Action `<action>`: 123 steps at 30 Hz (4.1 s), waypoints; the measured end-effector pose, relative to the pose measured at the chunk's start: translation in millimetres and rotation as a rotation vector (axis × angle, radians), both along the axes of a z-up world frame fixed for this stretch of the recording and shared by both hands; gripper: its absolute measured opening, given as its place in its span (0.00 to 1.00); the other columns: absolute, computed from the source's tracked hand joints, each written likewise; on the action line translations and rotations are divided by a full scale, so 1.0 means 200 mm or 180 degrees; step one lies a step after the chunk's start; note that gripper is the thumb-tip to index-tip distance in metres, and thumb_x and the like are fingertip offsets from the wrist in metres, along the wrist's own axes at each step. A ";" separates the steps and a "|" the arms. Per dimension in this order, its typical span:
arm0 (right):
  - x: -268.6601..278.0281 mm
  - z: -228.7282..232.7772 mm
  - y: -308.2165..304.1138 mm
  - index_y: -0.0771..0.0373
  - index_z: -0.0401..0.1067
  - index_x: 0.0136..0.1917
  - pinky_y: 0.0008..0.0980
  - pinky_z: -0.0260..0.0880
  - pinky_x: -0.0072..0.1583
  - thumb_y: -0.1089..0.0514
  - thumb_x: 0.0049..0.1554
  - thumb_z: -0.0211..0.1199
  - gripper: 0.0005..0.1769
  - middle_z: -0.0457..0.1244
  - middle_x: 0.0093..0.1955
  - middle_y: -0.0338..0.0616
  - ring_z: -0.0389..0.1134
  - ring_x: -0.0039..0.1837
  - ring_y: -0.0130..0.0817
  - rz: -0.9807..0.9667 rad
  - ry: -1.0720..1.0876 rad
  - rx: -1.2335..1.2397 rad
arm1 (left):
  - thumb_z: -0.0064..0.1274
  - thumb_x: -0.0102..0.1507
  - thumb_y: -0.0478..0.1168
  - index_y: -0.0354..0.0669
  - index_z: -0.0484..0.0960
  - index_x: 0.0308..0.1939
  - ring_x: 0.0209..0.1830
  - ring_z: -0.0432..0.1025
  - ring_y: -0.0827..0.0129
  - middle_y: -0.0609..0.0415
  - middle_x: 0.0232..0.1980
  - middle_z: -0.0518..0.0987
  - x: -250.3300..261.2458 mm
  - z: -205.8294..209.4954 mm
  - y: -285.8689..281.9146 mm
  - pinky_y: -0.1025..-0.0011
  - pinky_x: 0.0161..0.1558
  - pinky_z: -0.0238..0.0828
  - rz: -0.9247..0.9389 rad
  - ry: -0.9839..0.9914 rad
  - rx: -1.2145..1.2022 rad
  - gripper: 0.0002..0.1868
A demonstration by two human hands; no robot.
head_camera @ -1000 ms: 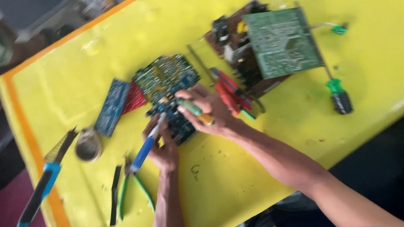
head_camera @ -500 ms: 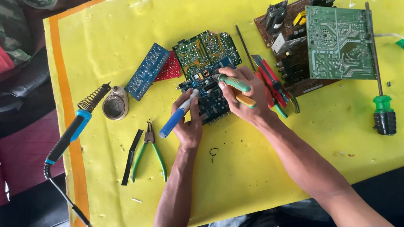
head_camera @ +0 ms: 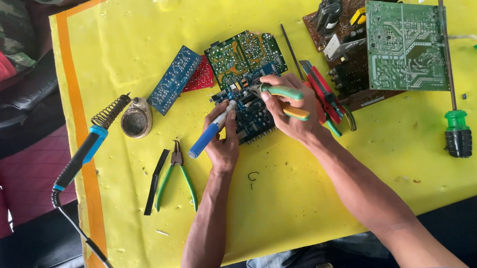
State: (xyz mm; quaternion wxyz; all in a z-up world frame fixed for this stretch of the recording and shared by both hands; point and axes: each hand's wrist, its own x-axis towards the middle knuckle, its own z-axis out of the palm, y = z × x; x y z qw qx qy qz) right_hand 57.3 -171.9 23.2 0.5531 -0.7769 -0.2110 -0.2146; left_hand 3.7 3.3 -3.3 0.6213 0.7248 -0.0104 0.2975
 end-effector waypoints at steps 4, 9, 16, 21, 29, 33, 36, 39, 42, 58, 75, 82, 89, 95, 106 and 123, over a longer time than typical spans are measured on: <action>0.00 0.03 0.00 0.64 0.77 0.60 0.37 0.79 0.40 0.62 0.62 0.66 0.12 0.64 0.45 0.50 0.74 0.42 0.47 -0.0118 -0.0144 -0.0127 | 0.57 0.67 0.31 0.37 0.80 0.55 0.56 0.78 0.44 0.38 0.56 0.82 0.00 -0.01 0.00 0.54 0.54 0.80 0.0038 0.0054 -0.0096 0.12; -0.01 0.09 -0.02 0.65 0.76 0.61 0.40 0.79 0.40 0.60 0.64 0.65 0.12 0.63 0.44 0.55 0.73 0.41 0.49 0.0093 0.0022 -0.0264 | 0.57 0.67 0.31 0.37 0.80 0.56 0.56 0.78 0.42 0.38 0.56 0.82 0.00 -0.01 0.01 0.53 0.55 0.78 0.0001 0.0104 -0.0112 0.12; -0.03 0.12 -0.02 0.65 0.76 0.61 0.40 0.79 0.40 0.60 0.64 0.65 0.13 0.63 0.44 0.54 0.74 0.42 0.54 0.0073 0.0059 -0.0357 | 0.57 0.68 0.32 0.38 0.80 0.56 0.57 0.78 0.44 0.38 0.56 0.82 0.01 0.01 0.02 0.54 0.56 0.78 -0.0007 0.0106 -0.0137 0.12; 0.01 0.06 -0.03 0.67 0.76 0.61 0.41 0.79 0.41 0.62 0.65 0.63 0.13 0.63 0.45 0.55 0.74 0.42 0.52 -0.0047 -0.0127 -0.0135 | 0.57 0.68 0.32 0.38 0.80 0.56 0.57 0.78 0.44 0.39 0.56 0.82 0.01 0.01 0.03 0.54 0.56 0.78 -0.0107 0.0107 -0.0133 0.12; 0.02 0.04 -0.02 0.66 0.77 0.62 0.41 0.79 0.41 0.62 0.64 0.64 0.13 0.64 0.45 0.53 0.73 0.44 0.54 0.0010 -0.0160 -0.0192 | 0.57 0.67 0.31 0.38 0.80 0.56 0.57 0.78 0.44 0.39 0.57 0.82 0.01 -0.02 0.02 0.52 0.56 0.78 -0.0089 0.0061 -0.0174 0.13; 0.01 0.04 -0.02 0.66 0.77 0.62 0.40 0.79 0.41 0.62 0.64 0.65 0.13 0.64 0.45 0.53 0.73 0.43 0.54 -0.0025 -0.0144 -0.0243 | 0.58 0.67 0.31 0.38 0.81 0.56 0.56 0.78 0.44 0.39 0.56 0.82 0.01 -0.03 0.02 0.53 0.55 0.79 -0.0093 0.0077 -0.0183 0.13; -0.01 0.07 -0.02 0.62 0.77 0.62 0.40 0.79 0.44 0.58 0.64 0.66 0.13 0.65 0.46 0.50 0.74 0.46 0.52 0.0035 -0.0019 -0.0261 | 0.58 0.67 0.31 0.38 0.81 0.56 0.57 0.78 0.44 0.39 0.57 0.82 0.01 -0.03 0.02 0.52 0.56 0.78 -0.0117 0.0071 -0.0204 0.13; -0.01 0.08 -0.02 0.63 0.78 0.61 0.40 0.79 0.42 0.60 0.63 0.66 0.13 0.65 0.44 0.50 0.74 0.44 0.52 0.0024 -0.0041 -0.0218 | 0.57 0.68 0.32 0.38 0.81 0.56 0.57 0.78 0.44 0.38 0.57 0.82 0.00 -0.01 0.03 0.51 0.56 0.78 -0.0138 0.0105 -0.0157 0.12; 0.02 0.10 -0.07 0.64 0.77 0.62 0.36 0.79 0.41 0.61 0.64 0.64 0.14 0.64 0.45 0.49 0.74 0.42 0.49 0.0003 -0.0188 -0.0228 | 0.57 0.67 0.31 0.37 0.80 0.55 0.57 0.78 0.44 0.39 0.55 0.83 0.00 0.02 0.02 0.53 0.55 0.79 -0.0120 0.0067 -0.0117 0.12; 0.12 0.05 -0.25 0.79 0.69 0.64 0.41 0.79 0.41 0.67 0.69 0.58 0.13 0.64 0.45 0.63 0.73 0.41 0.51 0.0207 -0.0189 -0.0040 | 0.57 0.68 0.32 0.38 0.80 0.55 0.57 0.78 0.44 0.39 0.57 0.82 0.00 -0.01 0.01 0.52 0.57 0.78 -0.0115 0.0100 -0.0124 0.12; 0.11 0.07 -0.23 0.76 0.71 0.61 0.41 0.79 0.43 0.68 0.66 0.61 0.12 0.62 0.45 0.56 0.74 0.42 0.52 0.0104 -0.0255 -0.0499 | 0.57 0.68 0.31 0.38 0.80 0.56 0.57 0.79 0.45 0.39 0.56 0.82 0.00 0.00 0.02 0.52 0.56 0.78 -0.0095 0.0045 -0.0073 0.12; 0.11 0.09 -0.23 0.75 0.73 0.60 0.38 0.76 0.37 0.65 0.67 0.62 0.11 0.62 0.42 0.54 0.72 0.37 0.51 0.0150 -0.0404 -0.0551 | 0.59 0.67 0.32 0.38 0.82 0.54 0.57 0.79 0.50 0.41 0.54 0.84 0.01 0.01 0.02 0.59 0.53 0.80 0.0150 -0.0098 0.0106 0.12; 0.12 0.03 -0.23 0.81 0.71 0.63 0.40 0.75 0.39 0.69 0.69 0.60 0.12 0.62 0.46 0.62 0.71 0.38 0.52 0.0297 -0.0457 -0.0481 | 0.59 0.66 0.31 0.37 0.82 0.54 0.54 0.80 0.46 0.40 0.53 0.84 0.00 -0.02 0.01 0.55 0.53 0.80 0.0043 -0.0118 -0.0129 0.12; 0.10 0.03 -0.24 0.81 0.72 0.63 0.38 0.74 0.40 0.71 0.69 0.60 0.11 0.62 0.46 0.61 0.71 0.39 0.51 0.0300 -0.0397 -0.0524 | 0.59 0.67 0.31 0.37 0.81 0.55 0.54 0.79 0.43 0.39 0.54 0.83 0.00 -0.04 0.01 0.51 0.53 0.80 0.0025 -0.0012 -0.0068 0.13; 0.09 0.03 -0.24 0.79 0.71 0.63 0.38 0.76 0.41 0.68 0.69 0.61 0.12 0.61 0.47 0.58 0.71 0.40 0.49 0.0235 -0.0325 -0.0570 | 0.59 0.67 0.32 0.39 0.81 0.56 0.53 0.80 0.44 0.41 0.53 0.84 0.00 -0.02 0.03 0.51 0.52 0.80 0.0004 -0.0068 0.0334 0.13; 0.09 0.04 -0.24 0.80 0.71 0.63 0.40 0.77 0.41 0.70 0.69 0.60 0.11 0.62 0.47 0.61 0.72 0.40 0.52 0.0173 -0.0331 -0.0554 | 0.59 0.67 0.33 0.40 0.81 0.56 0.53 0.80 0.44 0.41 0.54 0.83 0.00 -0.04 0.03 0.50 0.53 0.80 -0.0021 -0.0044 0.0353 0.14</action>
